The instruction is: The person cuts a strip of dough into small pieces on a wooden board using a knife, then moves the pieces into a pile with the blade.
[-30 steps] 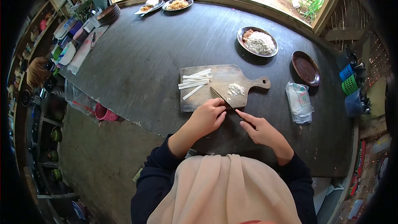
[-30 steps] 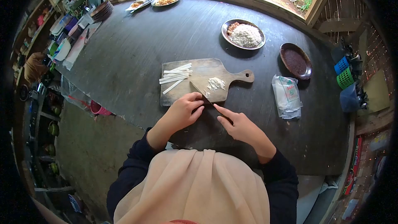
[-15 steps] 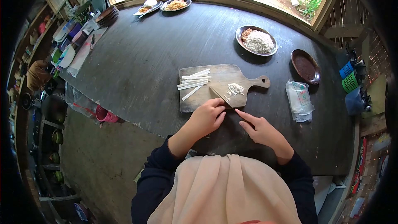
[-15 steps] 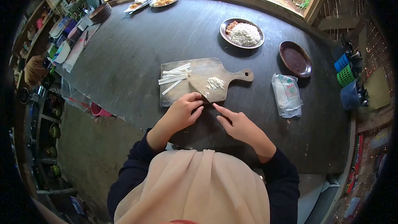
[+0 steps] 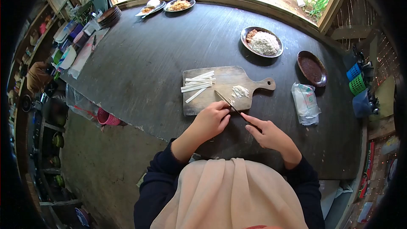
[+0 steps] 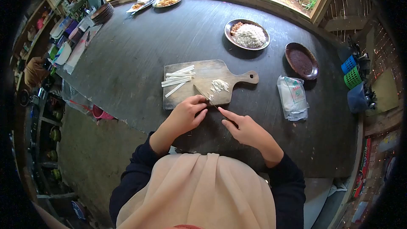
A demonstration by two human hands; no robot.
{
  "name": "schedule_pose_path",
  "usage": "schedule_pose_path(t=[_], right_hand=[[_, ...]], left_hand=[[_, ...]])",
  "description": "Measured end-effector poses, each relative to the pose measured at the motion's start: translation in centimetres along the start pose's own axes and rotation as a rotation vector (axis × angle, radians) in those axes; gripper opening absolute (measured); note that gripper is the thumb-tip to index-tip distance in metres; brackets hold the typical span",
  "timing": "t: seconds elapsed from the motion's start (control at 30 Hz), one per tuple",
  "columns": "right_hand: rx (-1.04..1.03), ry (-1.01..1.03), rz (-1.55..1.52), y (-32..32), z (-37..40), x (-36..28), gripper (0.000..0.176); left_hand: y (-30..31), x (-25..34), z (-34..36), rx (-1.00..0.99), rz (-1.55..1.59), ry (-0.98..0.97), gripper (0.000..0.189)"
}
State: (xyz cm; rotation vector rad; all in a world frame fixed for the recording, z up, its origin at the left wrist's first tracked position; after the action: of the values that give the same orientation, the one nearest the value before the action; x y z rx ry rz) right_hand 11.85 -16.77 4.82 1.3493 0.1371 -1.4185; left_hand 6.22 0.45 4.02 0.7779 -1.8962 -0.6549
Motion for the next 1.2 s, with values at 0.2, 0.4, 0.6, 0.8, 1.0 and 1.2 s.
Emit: schedule_pose_path(t=[0.2, 0.4, 0.6, 0.8, 1.0, 1.2], right_hand=[[-0.03, -0.037, -0.023, 0.34, -0.11, -0.37, 0.043], [-0.062, -0.079, -0.069, -0.24, -0.53, -0.09, 0.042], [-0.064, -0.094, -0.085, -0.47, -0.22, -0.04, 0.043], [-0.073, -0.093, -0.076, -0.15, 0.14, -0.19, 0.043], [-0.062, -0.056, -0.077, -0.11, -0.13, -0.33, 0.043], [-0.066, -0.076, -0.073, -0.51, -0.43, -0.33, 0.043]], left_hand=[[0.17, 0.32, -0.07, -0.001, -0.004, -0.011, 0.019], [-0.01, 0.33, 0.01, -0.007, -0.008, -0.011, 0.019], [0.0, 0.19, 0.12, 0.0, -0.004, -0.009, 0.018], [0.07, 0.12, -0.14, -0.003, 0.007, -0.001, 0.019], [0.25, 0.4, -0.06, 0.0, 0.001, -0.011, 0.019], [0.1, 0.3, 0.14, -0.006, 0.011, -0.011, 0.019]])
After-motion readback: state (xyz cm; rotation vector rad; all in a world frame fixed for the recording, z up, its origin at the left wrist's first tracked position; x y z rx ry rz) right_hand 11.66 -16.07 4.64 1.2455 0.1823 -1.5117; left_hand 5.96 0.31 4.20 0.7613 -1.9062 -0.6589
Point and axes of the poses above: each hand's wrist, its own z-axis away from the middle knuckle, its own y-axis out of the back of the hand, x = y × z, the point moved 6 cm from there along -z, towards the middle knuckle, and after that the axes turned 4 degrees about -y, right-handed, at the moved point
